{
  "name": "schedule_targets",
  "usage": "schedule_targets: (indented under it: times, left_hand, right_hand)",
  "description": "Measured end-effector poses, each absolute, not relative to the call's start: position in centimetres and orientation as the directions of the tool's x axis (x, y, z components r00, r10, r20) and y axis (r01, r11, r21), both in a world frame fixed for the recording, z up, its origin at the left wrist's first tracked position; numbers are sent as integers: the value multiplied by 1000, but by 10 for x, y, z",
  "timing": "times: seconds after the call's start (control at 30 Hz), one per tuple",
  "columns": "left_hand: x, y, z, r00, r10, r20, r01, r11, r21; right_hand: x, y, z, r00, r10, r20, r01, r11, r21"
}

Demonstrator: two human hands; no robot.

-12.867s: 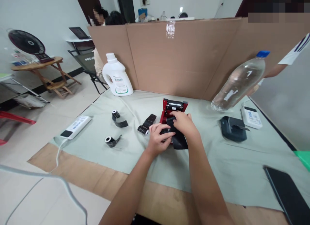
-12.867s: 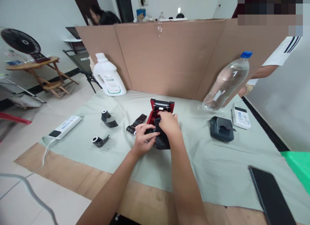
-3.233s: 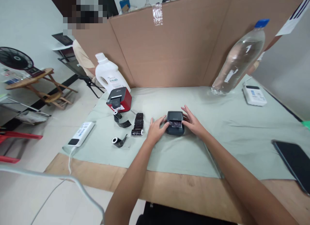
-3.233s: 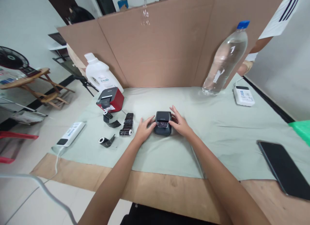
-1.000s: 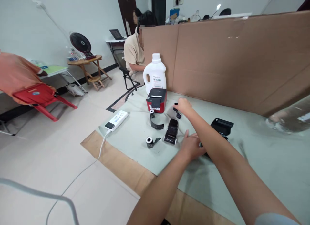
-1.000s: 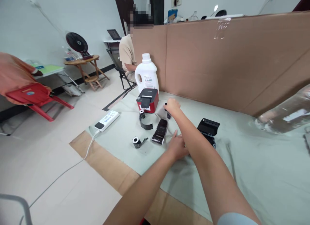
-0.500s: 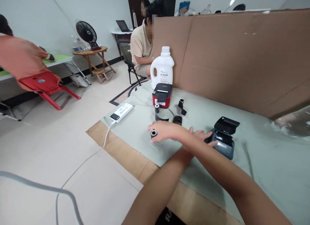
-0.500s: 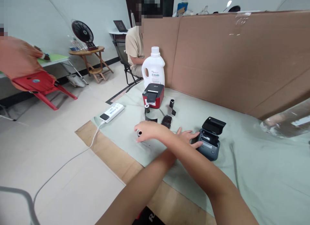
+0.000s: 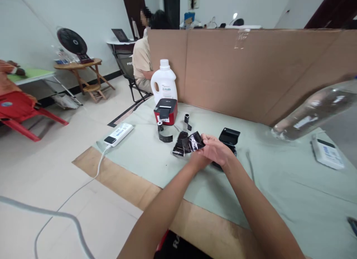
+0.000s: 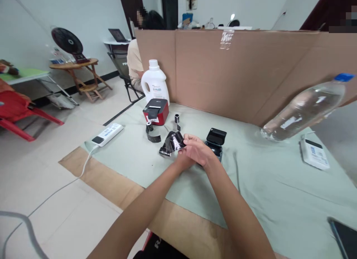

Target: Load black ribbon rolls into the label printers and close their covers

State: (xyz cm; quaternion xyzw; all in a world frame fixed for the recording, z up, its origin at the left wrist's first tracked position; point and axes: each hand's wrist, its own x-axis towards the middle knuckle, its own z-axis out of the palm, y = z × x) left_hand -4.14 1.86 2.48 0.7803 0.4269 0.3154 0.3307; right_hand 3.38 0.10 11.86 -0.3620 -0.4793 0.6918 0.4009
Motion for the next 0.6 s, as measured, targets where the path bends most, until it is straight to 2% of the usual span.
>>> schedule_targets:
  times: [0.13, 0.23, 0.3, 0.43, 0.6]
  left_hand:
    - [-47, 17, 21, 426, 867, 260, 456, -454, 766]
    - [-53, 16, 17, 356, 886, 296, 468, -443, 764]
    - [-56, 16, 17, 321, 879, 353, 477, -472, 742]
    - [-57, 13, 21, 385, 788, 481, 435, -615, 658]
    - [-57, 6, 20, 424, 705, 569, 454, -708, 540]
  right_hand:
    - [71, -10, 121, -284, 955, -85, -288, -170, -942]
    - [100, -13, 126, -280, 957, -82, -280, -163, -946]
    - [118, -14, 131, -276, 956, -97, -221, -161, -962]
    - [143, -17, 137, -269, 949, -163, -53, -184, -982]
    - [153, -11, 130, -121, 964, -236, 125, -221, -967]
